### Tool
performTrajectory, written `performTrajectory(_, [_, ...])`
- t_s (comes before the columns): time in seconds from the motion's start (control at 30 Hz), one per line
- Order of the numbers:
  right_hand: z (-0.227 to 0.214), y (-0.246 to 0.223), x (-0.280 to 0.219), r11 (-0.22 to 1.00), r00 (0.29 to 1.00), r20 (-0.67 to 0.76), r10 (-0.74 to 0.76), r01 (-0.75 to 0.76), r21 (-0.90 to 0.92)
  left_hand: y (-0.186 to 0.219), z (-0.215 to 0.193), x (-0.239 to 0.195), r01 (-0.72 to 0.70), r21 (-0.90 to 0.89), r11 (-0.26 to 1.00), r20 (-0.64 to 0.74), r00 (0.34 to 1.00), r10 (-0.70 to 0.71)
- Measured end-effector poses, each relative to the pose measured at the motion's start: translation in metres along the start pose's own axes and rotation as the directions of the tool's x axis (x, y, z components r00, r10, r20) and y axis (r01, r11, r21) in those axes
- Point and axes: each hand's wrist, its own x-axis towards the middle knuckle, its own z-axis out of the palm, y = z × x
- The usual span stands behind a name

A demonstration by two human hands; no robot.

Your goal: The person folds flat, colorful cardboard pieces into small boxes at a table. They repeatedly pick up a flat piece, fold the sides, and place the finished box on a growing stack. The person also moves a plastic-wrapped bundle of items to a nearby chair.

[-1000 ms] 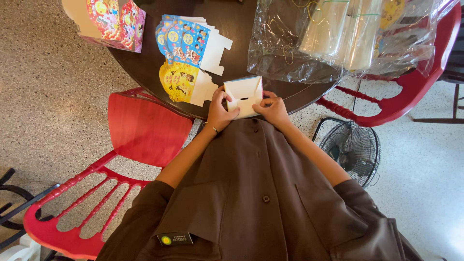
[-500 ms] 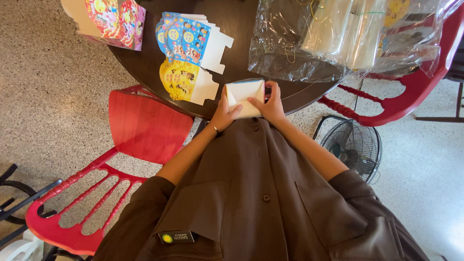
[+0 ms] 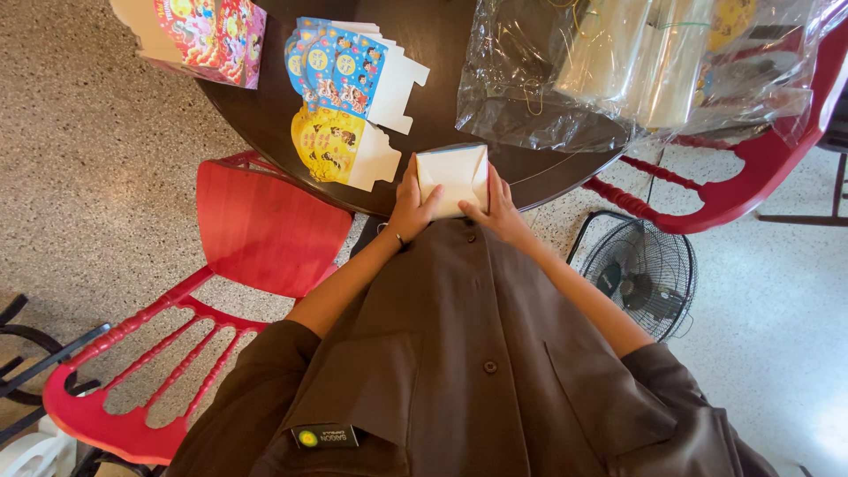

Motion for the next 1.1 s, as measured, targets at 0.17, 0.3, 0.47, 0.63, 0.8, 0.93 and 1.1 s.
performTrajectory(0.17, [0.002,-0.017,0.010,0.881,0.943,0.053,0.329,-0.327,0.343,0.009,0.002,0.002,-0.071,-0.013,0.997,-0.001,0.997,0.071])
performTrajectory(0.3, [0.008,-0.020,0.015,0.985,0.968,-0.219,0.123,-0.091,0.148,0.014,0.007,0.003,0.059,0.101,0.993,0.006,0.998,-0.060])
performTrajectory(0.47, [0.025,-0.005,0.026,0.954,0.900,-0.317,0.298,-0.294,0.063,0.022,0.008,0.003,-0.023,0.065,0.998,-0.012,1.000,0.024])
performTrajectory(0.63, [0.020,-0.008,0.024,0.991,0.956,-0.263,0.128,-0.112,0.075,0.023,-0.004,0.000,-0.178,0.114,0.977,0.057,0.983,0.173])
performTrajectory(0.8, [0.008,-0.046,0.026,0.975,0.963,-0.181,0.197,-0.173,0.139,0.022,0.005,-0.004,-0.082,0.095,0.992,-0.021,0.996,0.084])
performTrajectory(0.93, [0.005,-0.073,0.030,0.849,0.878,-0.047,0.477,-0.446,0.285,0.038,0.009,-0.004,-0.041,0.014,0.999,-0.108,0.993,0.042])
performTrajectory(1.1, [-0.007,-0.074,0.019,0.999,0.967,-0.248,-0.051,0.052,-0.004,0.075,-0.014,-0.016,-0.129,-0.118,0.985,-0.096,0.988,0.118])
